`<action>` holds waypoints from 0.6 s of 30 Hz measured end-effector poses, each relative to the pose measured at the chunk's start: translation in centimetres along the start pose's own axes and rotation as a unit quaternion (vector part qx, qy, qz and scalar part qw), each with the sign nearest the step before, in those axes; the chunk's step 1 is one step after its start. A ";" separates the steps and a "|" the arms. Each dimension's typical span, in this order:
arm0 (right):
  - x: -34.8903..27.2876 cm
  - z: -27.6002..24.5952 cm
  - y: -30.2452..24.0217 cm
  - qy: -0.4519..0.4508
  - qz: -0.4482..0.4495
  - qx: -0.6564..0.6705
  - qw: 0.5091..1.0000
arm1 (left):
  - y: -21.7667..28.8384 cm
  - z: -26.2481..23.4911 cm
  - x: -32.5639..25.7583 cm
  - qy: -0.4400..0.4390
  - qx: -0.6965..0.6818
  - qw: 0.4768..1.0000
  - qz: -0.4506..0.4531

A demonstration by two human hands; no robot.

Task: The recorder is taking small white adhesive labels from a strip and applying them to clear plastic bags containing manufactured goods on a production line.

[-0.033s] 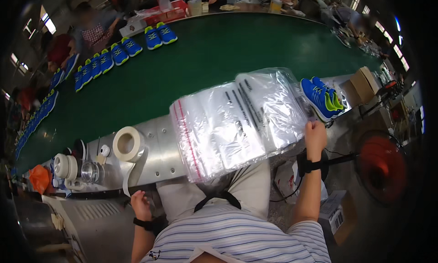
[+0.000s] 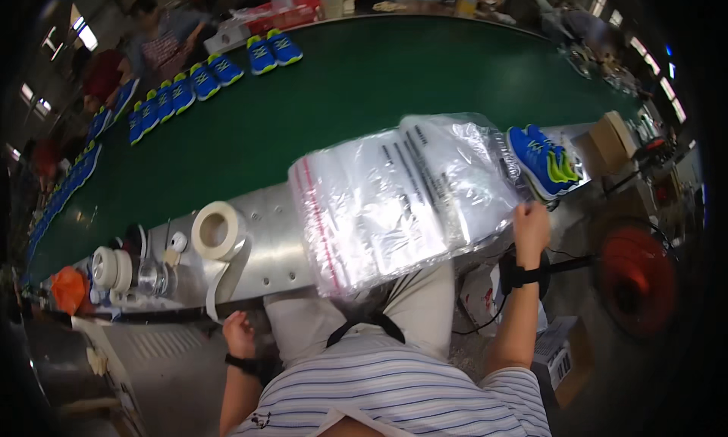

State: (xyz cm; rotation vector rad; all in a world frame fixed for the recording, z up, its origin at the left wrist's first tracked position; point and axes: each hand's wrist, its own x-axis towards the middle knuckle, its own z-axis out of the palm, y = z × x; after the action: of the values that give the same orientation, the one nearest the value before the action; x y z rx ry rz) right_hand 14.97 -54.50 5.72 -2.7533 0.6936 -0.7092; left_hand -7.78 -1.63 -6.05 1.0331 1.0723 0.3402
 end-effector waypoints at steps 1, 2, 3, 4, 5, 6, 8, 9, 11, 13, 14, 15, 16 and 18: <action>-0.2 -0.8 0.0 -0.042 -0.012 0.031 0.999 | -3.6 -1.0 3.0 0.045 0.039 0.991 0.119; -0.5 -0.4 1.1 0.033 -0.093 0.022 0.995 | -6.1 -1.8 5.0 0.092 0.084 0.964 0.233; -0.7 -1.0 0.9 0.059 -0.061 -0.026 0.996 | -5.3 -0.2 4.3 0.120 0.269 0.901 0.318; -0.7 -1.3 1.5 0.091 -0.099 -0.011 0.991 | -4.0 1.4 3.4 0.156 0.308 0.878 0.332; -0.7 -1.4 1.9 0.099 -0.117 0.006 0.988 | -3.8 1.3 3.8 0.138 0.209 0.926 0.281; -0.8 -1.6 2.0 0.104 -0.124 0.032 0.986 | -3.7 0.9 4.3 0.111 0.102 0.961 0.231; -1.2 -1.6 1.6 0.082 -0.140 0.102 0.981 | -2.8 0.5 2.9 0.193 0.085 0.959 0.190; -1.5 -1.7 0.6 0.077 -0.157 0.118 0.978 | -3.2 -0.9 2.9 0.209 0.113 0.956 0.174; -2.4 -2.1 -2.2 0.067 -0.178 0.143 0.971 | -3.4 -1.7 3.3 0.259 0.194 0.913 0.247; -4.0 -3.2 -5.5 0.051 -0.217 0.193 0.955 | -2.7 -0.9 3.3 0.268 0.367 0.817 0.355; -5.0 -3.8 -6.8 0.045 -0.217 0.194 0.956 | -2.0 -0.4 3.1 0.246 0.449 0.764 0.393; -5.8 -4.3 -8.6 0.027 -0.256 0.234 0.938 | -2.1 -1.2 4.0 0.189 0.429 0.807 0.358; -6.8 -4.7 -10.5 0.010 -0.296 0.276 0.914 | -2.6 -2.8 5.5 0.163 0.438 0.827 0.313; -9.1 -5.3 -13.4 -0.006 -0.307 0.289 0.907 | -1.6 -3.3 5.1 0.140 0.424 0.855 0.262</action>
State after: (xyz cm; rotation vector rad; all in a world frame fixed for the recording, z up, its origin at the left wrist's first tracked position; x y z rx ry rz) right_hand 10.49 -38.87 10.84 -2.3707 -0.3820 -0.8360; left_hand -8.53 2.70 -10.51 2.1440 1.2122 0.4773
